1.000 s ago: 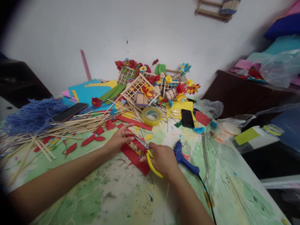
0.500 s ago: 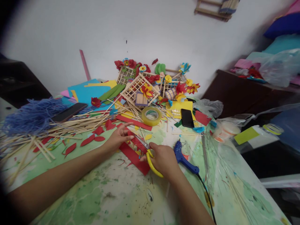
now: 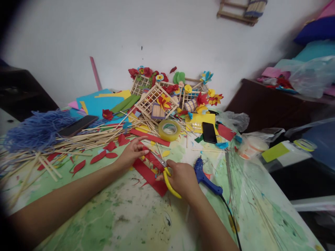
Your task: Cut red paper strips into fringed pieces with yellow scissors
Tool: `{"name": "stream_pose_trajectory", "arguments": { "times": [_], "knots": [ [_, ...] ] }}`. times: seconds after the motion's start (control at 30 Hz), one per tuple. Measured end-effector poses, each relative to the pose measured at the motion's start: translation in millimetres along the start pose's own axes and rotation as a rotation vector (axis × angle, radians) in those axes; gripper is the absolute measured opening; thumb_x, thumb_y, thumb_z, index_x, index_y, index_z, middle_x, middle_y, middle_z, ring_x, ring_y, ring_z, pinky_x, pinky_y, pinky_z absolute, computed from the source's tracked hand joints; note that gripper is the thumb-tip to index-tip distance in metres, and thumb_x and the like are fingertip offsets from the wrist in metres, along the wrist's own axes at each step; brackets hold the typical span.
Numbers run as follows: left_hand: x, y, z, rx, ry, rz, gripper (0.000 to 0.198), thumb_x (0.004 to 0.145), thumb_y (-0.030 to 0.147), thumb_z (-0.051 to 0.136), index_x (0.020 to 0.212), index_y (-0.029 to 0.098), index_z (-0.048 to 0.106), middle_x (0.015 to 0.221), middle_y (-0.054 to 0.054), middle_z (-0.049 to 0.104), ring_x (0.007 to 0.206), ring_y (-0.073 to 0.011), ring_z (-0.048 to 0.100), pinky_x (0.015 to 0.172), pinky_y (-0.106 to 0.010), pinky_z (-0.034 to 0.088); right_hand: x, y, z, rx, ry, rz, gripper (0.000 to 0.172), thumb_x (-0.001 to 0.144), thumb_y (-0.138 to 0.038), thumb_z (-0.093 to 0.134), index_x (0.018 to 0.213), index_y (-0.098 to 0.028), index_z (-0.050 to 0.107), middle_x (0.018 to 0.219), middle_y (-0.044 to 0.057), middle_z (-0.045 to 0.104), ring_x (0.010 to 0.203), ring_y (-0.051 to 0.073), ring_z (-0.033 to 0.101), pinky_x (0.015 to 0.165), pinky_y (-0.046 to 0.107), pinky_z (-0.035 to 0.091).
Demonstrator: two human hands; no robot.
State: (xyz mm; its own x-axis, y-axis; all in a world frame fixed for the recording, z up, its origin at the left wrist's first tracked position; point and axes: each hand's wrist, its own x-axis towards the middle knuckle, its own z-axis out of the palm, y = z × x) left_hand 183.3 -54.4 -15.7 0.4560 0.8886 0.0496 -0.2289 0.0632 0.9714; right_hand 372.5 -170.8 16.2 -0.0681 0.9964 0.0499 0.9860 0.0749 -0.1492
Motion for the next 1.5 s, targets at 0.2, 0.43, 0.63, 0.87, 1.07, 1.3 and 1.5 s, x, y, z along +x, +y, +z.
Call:
{"name": "stream_pose_trajectory", "arguments": {
  "times": [0.2,0.43,0.63,0.87,1.07,1.3,1.5],
  "knots": [
    [1.7,-2.5,-1.3,0.018,-0.046,-0.019,0.069,0.062,0.021,0.073,0.123,0.02,0.041,0.064,0.005,0.057,0.058,-0.0082,0.055,0.054,-0.018,0.042,0.2,0.0,1.0,0.0,-0.016,-0.004,0.035,0.077,-0.057,0.047,0.09,-0.025,0.057,0.07,0.002,0.067,0.068,0.019,0.062,0.052,0.025,0.02],
    [1.4,-2.7,0.4,0.012,-0.038,-0.05,0.072,0.059,0.019,0.074,0.123,0.019,0.041,0.064,0.006,0.056,0.056,-0.0074,0.054,0.052,-0.016,0.041,-0.1,-0.6,1.3,-0.002,-0.012,-0.018,0.033,0.078,-0.055,0.048,0.09,-0.025,0.057,0.07,0.002,0.068,0.068,0.018,0.061,0.052,0.025,0.021],
    [-0.3,-1.8,0.4,0.007,-0.039,-0.055,0.068,0.062,0.023,0.072,0.123,0.021,0.042,0.063,0.006,0.056,0.056,-0.008,0.055,0.053,-0.017,0.04,1.1,-0.3,2.8,-0.041,-0.008,0.049,0.035,0.079,-0.056,0.045,0.089,-0.026,0.06,0.07,0.003,0.068,0.069,0.018,0.062,0.053,0.025,0.023],
    [6.0,6.1,-7.5,0.012,-0.012,-0.12,0.063,0.066,0.026,0.067,0.123,0.016,0.043,0.058,0.005,0.056,0.054,-0.0107,0.056,0.058,-0.022,0.044,4.8,0.7,5.2,-0.107,0.017,0.254,0.043,0.081,-0.054,0.041,0.11,-0.027,0.057,0.081,0.006,0.07,0.075,0.023,0.064,0.055,0.026,0.031],
    [17.5,42.7,-43.8,0.398,-0.084,-0.171,0.054,0.066,0.028,0.063,0.117,0.017,0.051,0.061,0.004,0.053,0.058,-0.0112,0.053,0.06,-0.023,0.043,5.3,-1.0,9.9,-0.094,0.009,0.321,0.045,0.081,-0.041,0.043,0.122,-0.024,0.05,0.088,0.008,0.07,0.08,0.024,0.065,0.059,0.027,0.036],
    [22.1,101.1,-106.0,1.032,-0.31,-0.076,0.026,0.067,0.032,0.059,0.088,0.019,0.068,0.084,-0.003,0.063,0.075,-0.0166,0.054,0.064,-0.022,0.04,7.3,-1.2,15.6,-0.073,0.016,0.309,0.047,0.081,-0.039,0.044,0.122,-0.018,0.05,0.097,0.011,0.069,0.085,0.025,0.064,0.062,0.028,0.039],
    [21.3,111.0,-123.7,1.011,-0.365,-0.16,0.021,0.064,0.027,0.057,0.079,0.019,0.068,0.068,-0.002,0.061,0.06,-0.0144,0.052,0.055,-0.021,0.039,8.3,-0.4,18.8,-0.079,0.026,0.29,0.045,0.08,-0.039,0.046,0.12,-0.018,0.052,0.095,0.011,0.069,0.081,0.025,0.064,0.061,0.028,0.038]
  ]
}}
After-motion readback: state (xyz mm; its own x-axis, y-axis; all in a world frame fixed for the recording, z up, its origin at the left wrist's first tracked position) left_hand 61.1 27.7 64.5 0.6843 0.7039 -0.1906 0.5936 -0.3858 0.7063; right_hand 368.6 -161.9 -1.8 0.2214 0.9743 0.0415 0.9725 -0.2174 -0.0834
